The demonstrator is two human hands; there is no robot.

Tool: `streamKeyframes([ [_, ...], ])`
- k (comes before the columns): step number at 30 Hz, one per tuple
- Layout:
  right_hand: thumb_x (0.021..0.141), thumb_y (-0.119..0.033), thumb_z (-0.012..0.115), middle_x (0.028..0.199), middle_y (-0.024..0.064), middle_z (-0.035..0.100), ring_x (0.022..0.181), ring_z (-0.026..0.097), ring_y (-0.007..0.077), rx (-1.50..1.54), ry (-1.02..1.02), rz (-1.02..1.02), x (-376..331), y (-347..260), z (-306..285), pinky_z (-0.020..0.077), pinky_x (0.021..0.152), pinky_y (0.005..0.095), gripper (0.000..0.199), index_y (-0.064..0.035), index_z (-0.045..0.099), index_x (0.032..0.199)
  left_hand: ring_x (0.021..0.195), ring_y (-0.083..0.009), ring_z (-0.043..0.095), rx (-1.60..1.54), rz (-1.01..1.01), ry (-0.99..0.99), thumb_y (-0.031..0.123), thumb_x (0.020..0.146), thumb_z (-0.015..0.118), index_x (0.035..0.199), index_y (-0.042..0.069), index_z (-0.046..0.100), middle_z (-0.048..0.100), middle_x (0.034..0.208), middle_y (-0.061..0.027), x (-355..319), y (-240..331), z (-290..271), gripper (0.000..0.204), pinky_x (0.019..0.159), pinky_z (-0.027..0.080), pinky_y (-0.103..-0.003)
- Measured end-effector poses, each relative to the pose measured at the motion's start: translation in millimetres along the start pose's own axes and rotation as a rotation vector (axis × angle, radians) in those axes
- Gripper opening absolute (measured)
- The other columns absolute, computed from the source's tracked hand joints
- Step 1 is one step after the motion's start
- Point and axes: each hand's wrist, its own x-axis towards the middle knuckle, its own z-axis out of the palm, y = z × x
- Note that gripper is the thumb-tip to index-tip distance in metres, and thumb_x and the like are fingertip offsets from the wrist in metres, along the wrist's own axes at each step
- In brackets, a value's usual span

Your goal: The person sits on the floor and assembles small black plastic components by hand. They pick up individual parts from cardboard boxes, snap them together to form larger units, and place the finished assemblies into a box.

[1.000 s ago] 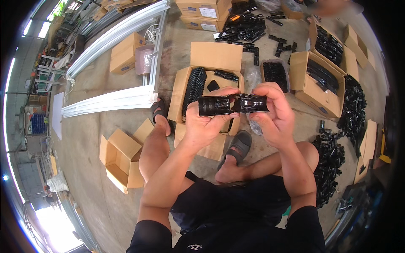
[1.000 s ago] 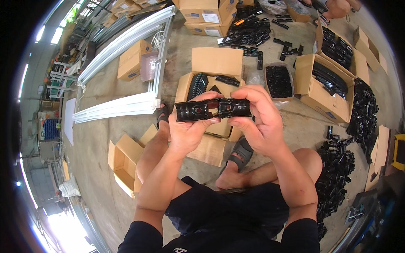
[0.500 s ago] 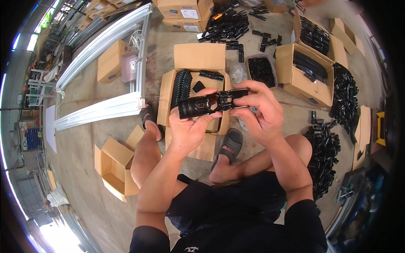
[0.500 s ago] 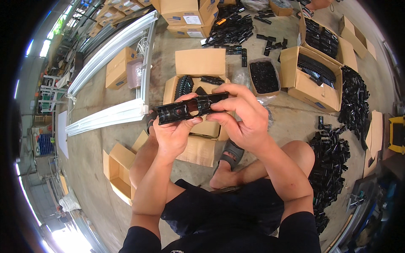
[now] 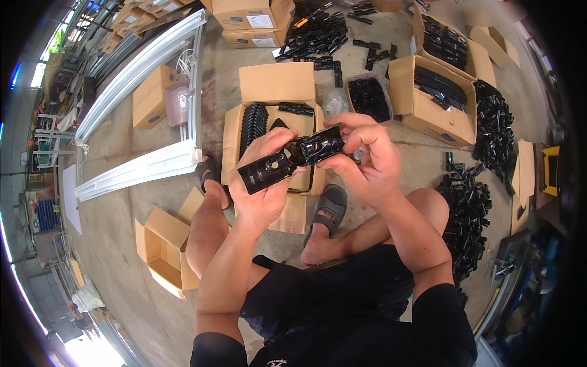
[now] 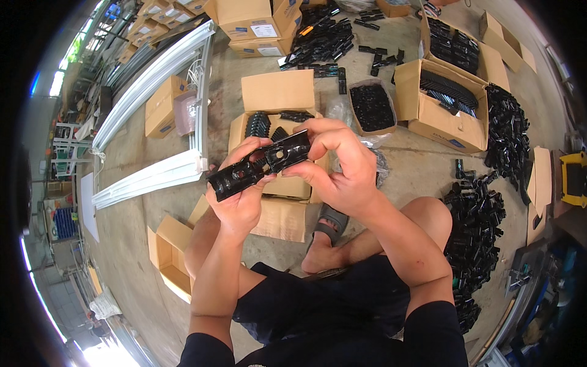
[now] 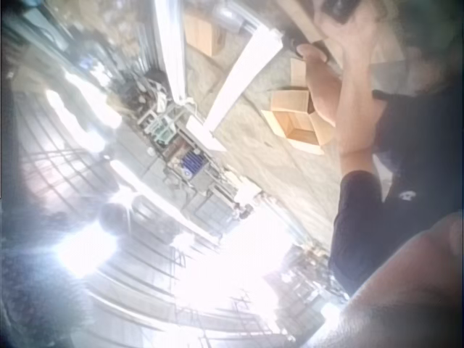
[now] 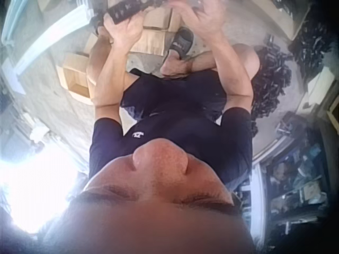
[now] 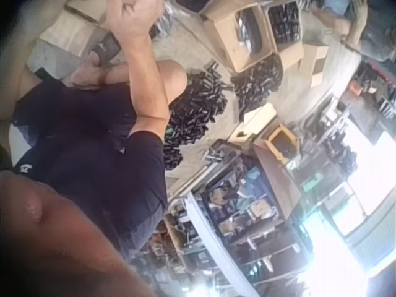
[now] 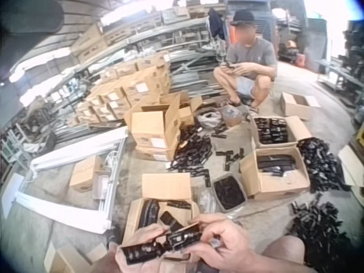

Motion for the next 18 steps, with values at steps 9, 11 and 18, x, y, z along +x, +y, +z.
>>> streamKeyframes([
  [9,0.078,-0.012,0.090,0.114,0.0201,0.069,0.093,0.070,0.0204,0.060,0.016,0.002,-5.5,7.4,2.7,0.0564,0.082,0.0297,0.047,-0.0018,0.054,0.107,0.113,-0.0290,0.066,0.057,0.089,0.001,-0.008,0.081,0.078,0.123,-0.009,0.064,0.069,0.121,-0.0233,2.4,-1.8,-3.2,0.045,0.098,0.053,-0.039],
  [11,0.079,-0.012,0.090,0.115,0.0194,0.069,0.095,0.070,0.0200,0.088,0.023,0.035,-6.6,6.2,4.3,0.0568,0.084,0.0300,0.051,-0.0005,0.054,0.113,0.112,-0.0284,0.067,0.053,0.071,0.012,-0.007,0.080,0.079,0.122,-0.009,0.065,0.070,0.119,-0.0227,2.8,-0.8,-2.8,0.044,0.098,0.053,-0.039],
  [18,0.079,-0.014,0.089,0.117,0.0150,0.069,0.098,0.071,0.0182,0.050,0.017,0.060,-6.5,5.2,3.1,0.0578,0.086,0.0307,0.056,0.0014,0.055,0.122,0.111,-0.0260,0.068,0.016,-0.018,0.050,-0.004,0.080,0.082,0.115,-0.010,0.069,0.072,0.116,-0.0203,-0.6,3.4,1.4,0.038,0.101,0.052,-0.039],
])
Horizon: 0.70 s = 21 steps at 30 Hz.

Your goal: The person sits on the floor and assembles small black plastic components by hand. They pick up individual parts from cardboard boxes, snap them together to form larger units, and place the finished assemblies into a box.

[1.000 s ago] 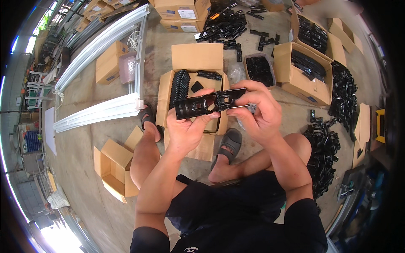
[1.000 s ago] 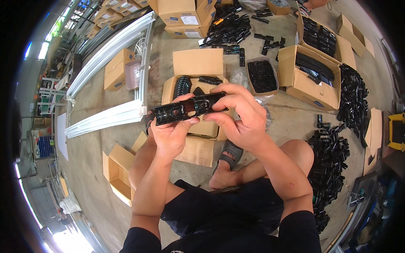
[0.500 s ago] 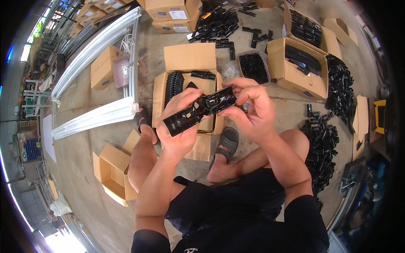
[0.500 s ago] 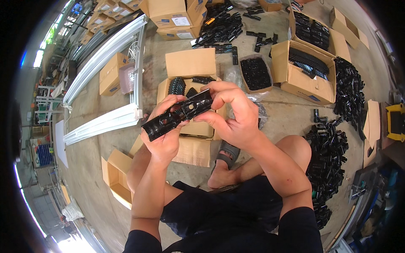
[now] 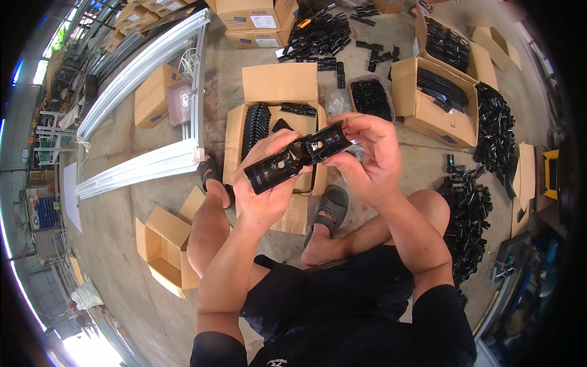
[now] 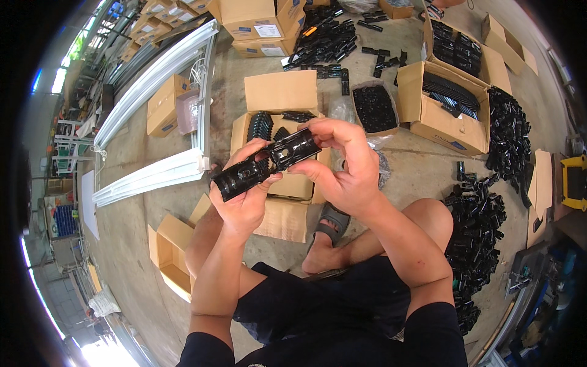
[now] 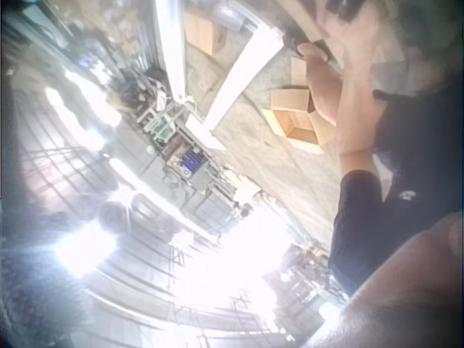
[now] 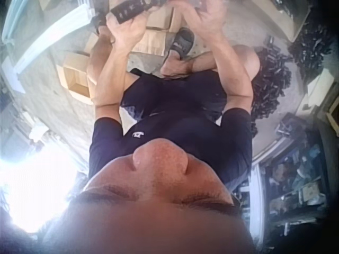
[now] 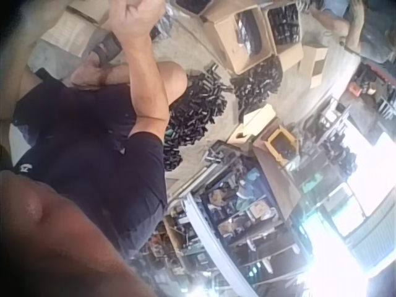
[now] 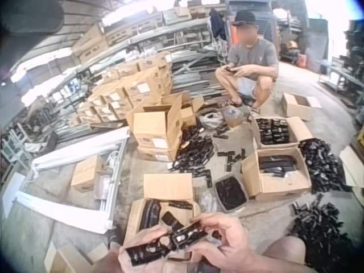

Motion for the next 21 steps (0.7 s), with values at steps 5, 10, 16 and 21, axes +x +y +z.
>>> streamKeyframes([
  [5,0.079,-0.015,0.089,0.115,0.0135,0.070,0.097,0.071,0.0181,-0.002,0.009,0.002,-0.3,0.3,2.0,0.0585,0.086,0.0307,0.056,0.0015,0.057,0.122,0.110,-0.0238,0.068,-0.013,-0.033,-0.004,-0.003,0.082,0.083,0.113,-0.008,0.072,0.071,0.121,-0.0202,-1.6,1.1,-1.0,0.034,0.100,0.052,-0.038],
  [10,0.079,-0.015,0.089,0.115,0.0128,0.070,0.097,0.072,0.0184,-0.015,-0.006,0.010,-0.3,0.7,0.2,0.0586,0.086,0.0310,0.055,0.0011,0.058,0.122,0.106,-0.0205,0.068,0.003,-0.074,-0.004,-0.003,0.081,0.083,0.114,-0.006,0.072,0.071,0.123,-0.0193,-1.4,5.9,-0.4,0.034,0.096,0.054,-0.035],
  [16,0.079,-0.015,0.089,0.115,0.0129,0.070,0.098,0.072,0.0188,0.028,0.009,0.032,-1.3,1.7,1.9,0.0586,0.086,0.0312,0.055,0.0007,0.059,0.122,0.101,-0.0180,0.068,-0.067,-0.101,0.029,-0.005,0.080,0.083,0.112,-0.007,0.072,0.071,0.123,-0.0183,-1.9,5.7,2.8,0.033,0.092,0.054,-0.032],
  [21,0.079,-0.013,0.089,0.116,0.0130,0.070,0.098,0.071,0.0187,0.020,0.013,0.045,-3.3,4.0,0.8,0.0588,0.086,0.0314,0.054,0.0012,0.060,0.122,0.098,-0.0138,0.066,-0.207,-0.236,0.046,-0.005,0.082,0.082,0.110,-0.008,0.071,0.070,0.124,-0.0187,-4.8,9.6,3.3,0.031,0.087,0.054,-0.030],
])
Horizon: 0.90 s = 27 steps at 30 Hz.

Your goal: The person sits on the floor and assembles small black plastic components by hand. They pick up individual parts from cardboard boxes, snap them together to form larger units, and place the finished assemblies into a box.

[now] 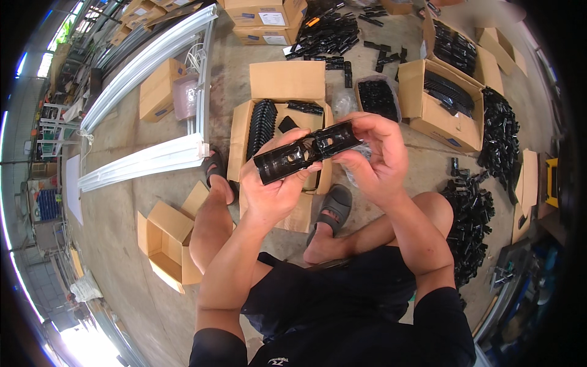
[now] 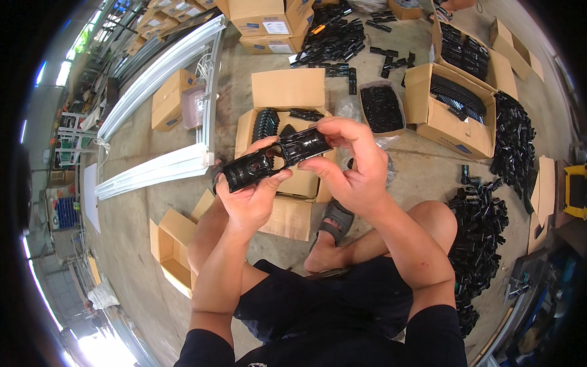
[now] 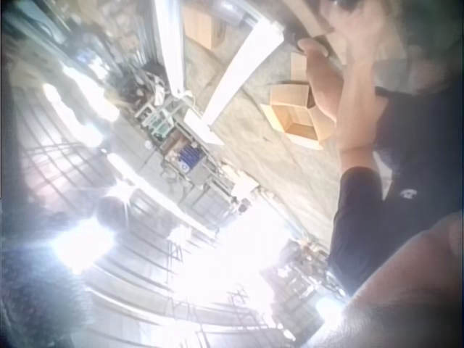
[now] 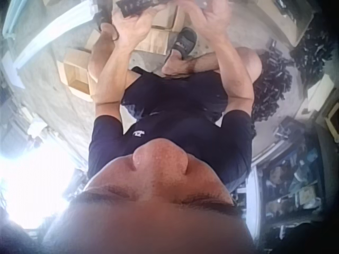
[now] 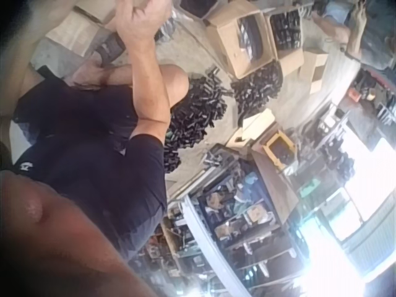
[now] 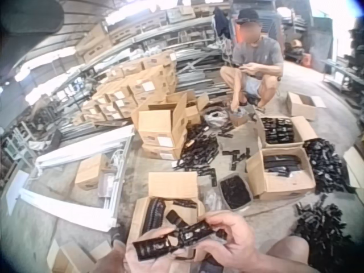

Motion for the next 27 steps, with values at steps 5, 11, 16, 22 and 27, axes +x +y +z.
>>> streamKeyframes([
  [5,0.080,-0.009,0.088,0.117,0.0131,0.069,0.099,0.071,0.0183,0.020,-0.001,-0.005,0.7,-0.9,0.3,0.0586,0.086,0.0314,0.051,0.0017,0.061,0.122,0.101,-0.0151,0.065,0.074,0.034,-0.050,-0.005,0.083,0.082,0.113,-0.008,0.070,0.069,0.126,-0.0193,0.0,-1.5,-3.5,0.033,0.090,0.054,-0.031],
  [11,0.081,-0.006,0.087,0.119,0.0134,0.067,0.100,0.068,0.0172,0.045,0.002,0.014,0.8,-3.3,1.6,0.0559,0.086,0.0297,0.049,0.0021,0.061,0.122,0.111,-0.0189,0.065,-0.008,0.041,-0.078,-0.005,0.083,0.081,0.114,-0.007,0.070,0.067,0.129,-0.0194,0.6,-3.7,-3.9,0.033,0.098,0.052,-0.033],
  [16,0.081,-0.006,0.086,0.119,0.0136,0.066,0.100,0.066,0.0168,0.021,-0.023,0.037,0.8,-6.7,0.3,0.0537,0.085,0.0287,0.047,0.0022,0.061,0.121,0.113,-0.0202,0.065,-0.018,0.035,-0.091,-0.006,0.084,0.081,0.112,-0.007,0.071,0.067,0.129,-0.0206,1.3,-3.9,-5.8,0.030,0.099,0.052,-0.034],
  [22,0.083,-0.008,0.085,0.120,0.0150,0.066,0.100,0.066,0.0173,-0.005,-0.049,-0.011,1.9,-2.9,-0.3,0.0537,0.086,0.0289,0.046,0.0024,0.061,0.121,0.097,-0.0218,0.071,0.128,0.210,-0.036,-0.003,0.080,0.081,0.120,-0.005,0.069,0.074,0.109,-0.0154,9.1,-11.6,-5.8,0.042,0.087,0.055,-0.033],
  [27,0.084,-0.009,0.084,0.120,0.0164,0.066,0.101,0.067,0.0182,0.015,-0.031,-0.018,2.1,-3.4,2.2,0.0548,0.087,0.0290,0.047,0.0042,0.060,0.123,0.101,-0.0257,0.070,0.161,0.201,-0.039,-0.003,0.077,0.082,0.121,-0.003,0.069,0.073,0.112,-0.0161,11.9,-11.7,-5.7,0.045,0.090,0.054,-0.034],
])
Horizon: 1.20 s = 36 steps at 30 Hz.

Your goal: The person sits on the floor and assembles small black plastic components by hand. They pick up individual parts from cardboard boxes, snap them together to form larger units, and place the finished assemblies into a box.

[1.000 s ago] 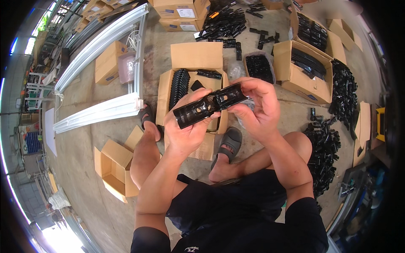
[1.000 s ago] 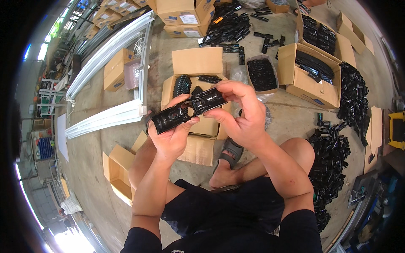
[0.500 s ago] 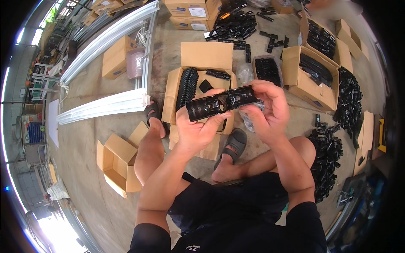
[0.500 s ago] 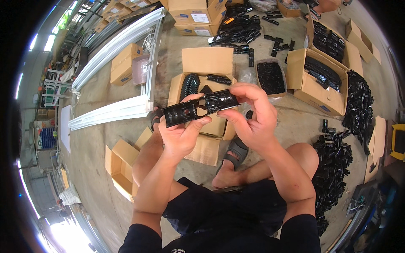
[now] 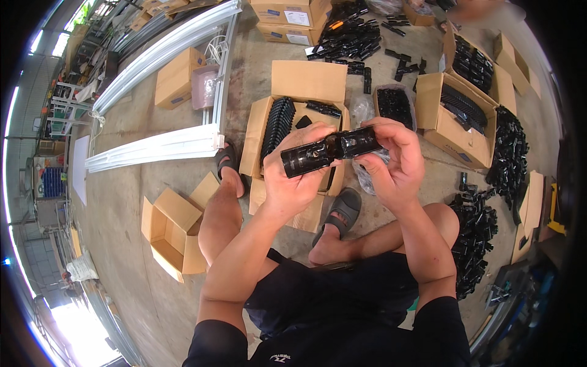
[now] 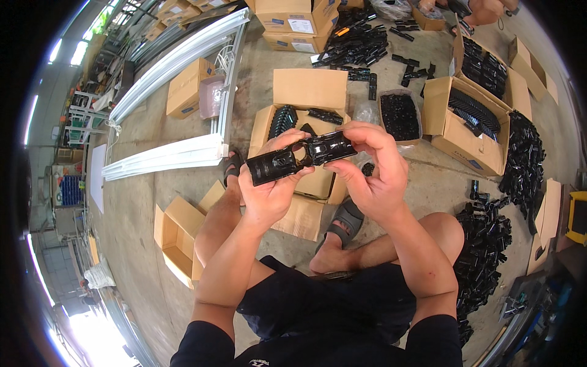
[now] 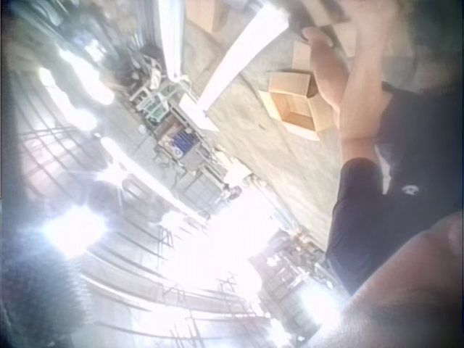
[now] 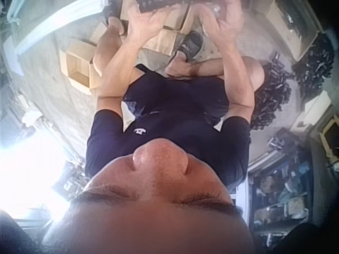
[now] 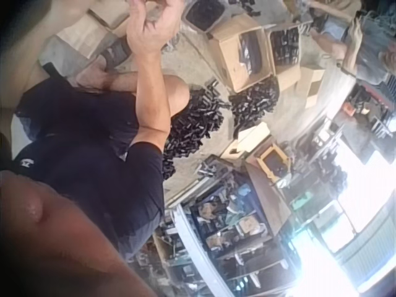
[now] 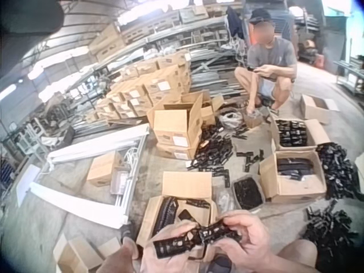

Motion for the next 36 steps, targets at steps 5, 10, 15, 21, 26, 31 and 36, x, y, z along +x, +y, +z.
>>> streamKeyframes([
  [5,0.085,-0.007,0.083,0.122,0.0173,0.065,0.104,0.067,0.0190,0.074,-0.091,0.089,1.7,-8.9,-3.5,0.0549,0.089,0.0299,0.054,0.0081,0.058,0.131,0.109,-0.0238,0.068,-0.152,-0.123,-0.019,-0.003,0.081,0.080,0.122,-0.004,0.069,0.071,0.120,-0.0161,-4.8,2.4,-0.8,0.043,0.095,0.054,-0.035],
  [10,0.086,-0.007,0.082,0.124,0.0177,0.066,0.106,0.067,0.0196,0.257,-0.148,0.226,-0.5,-19.9,-6.4,0.0552,0.090,0.0311,0.054,0.0100,0.059,0.132,0.121,-0.0229,0.063,-0.374,-0.235,-0.095,-0.006,0.086,0.077,0.128,-0.006,0.066,0.065,0.135,-0.0181,-11.4,1.1,-1.7,0.043,0.102,0.053,-0.035],
  [15,0.085,-0.005,0.082,0.121,0.0159,0.069,0.105,0.068,0.0187,0.202,-0.146,0.229,-0.2,-21.2,-7.9,0.0550,0.089,0.0300,0.049,0.0079,0.062,0.128,0.117,-0.0207,0.066,-0.412,-0.297,-0.055,-0.005,0.086,0.077,0.122,-0.004,0.070,0.067,0.133,-0.0158,-11.5,3.0,2.0,0.037,0.102,0.053,-0.036],
  [21,0.084,-0.003,0.082,0.120,0.0151,0.070,0.105,0.068,0.0185,0.172,-0.158,0.182,2.8,-20.1,-11.3,0.0549,0.090,0.0303,0.047,0.0068,0.064,0.127,0.117,-0.0190,0.065,-0.433,-0.308,-0.104,-0.003,0.087,0.078,0.125,-0.004,0.068,0.068,0.131,-0.0148,-8.2,3.6,1.7,0.039,0.101,0.054,-0.035],
  [26,0.086,0.001,0.078,0.124,0.0172,0.067,0.110,0.067,0.0208,0.309,-0.198,0.227,2.4,-17.8,-12.2,0.0535,0.095,0.0321,0.047,0.0093,0.061,0.129,0.113,-0.0164,0.067,-0.392,-0.320,-0.105,-0.003,0.088,0.077,0.127,-0.005,0.067,0.071,0.125,-0.0138,-5.2,9.9,0.2,0.041,0.098,0.054,-0.032],
  [31,0.090,0.004,0.073,0.127,0.0175,0.064,0.115,0.064,0.0201,0.379,-0.255,0.202,0.3,-11.6,-11.9,0.0511,0.099,0.0317,0.048,0.0115,0.054,0.133,0.106,-0.0144,0.068,-0.378,-0.328,-0.118,-0.005,0.087,0.076,0.125,-0.004,0.068,0.073,0.122,-0.0128,-3.4,11.8,-4.0,0.039,0.093,0.055,-0.030],
  [36,0.093,0.003,0.071,0.125,0.0156,0.063,0.112,0.064,0.0171,0.382,-0.258,0.195,-0.8,-9.7,-11.2,0.0515,0.096,0.0296,0.048,0.0121,0.051,0.135,0.102,-0.0129,0.069,-0.245,-0.268,-0.148,-0.002,0.087,0.076,0.120,-0.003,0.070,0.074,0.120,-0.0106,-2.9,12.5,-8.6,0.034,0.090,0.055,-0.028],
])
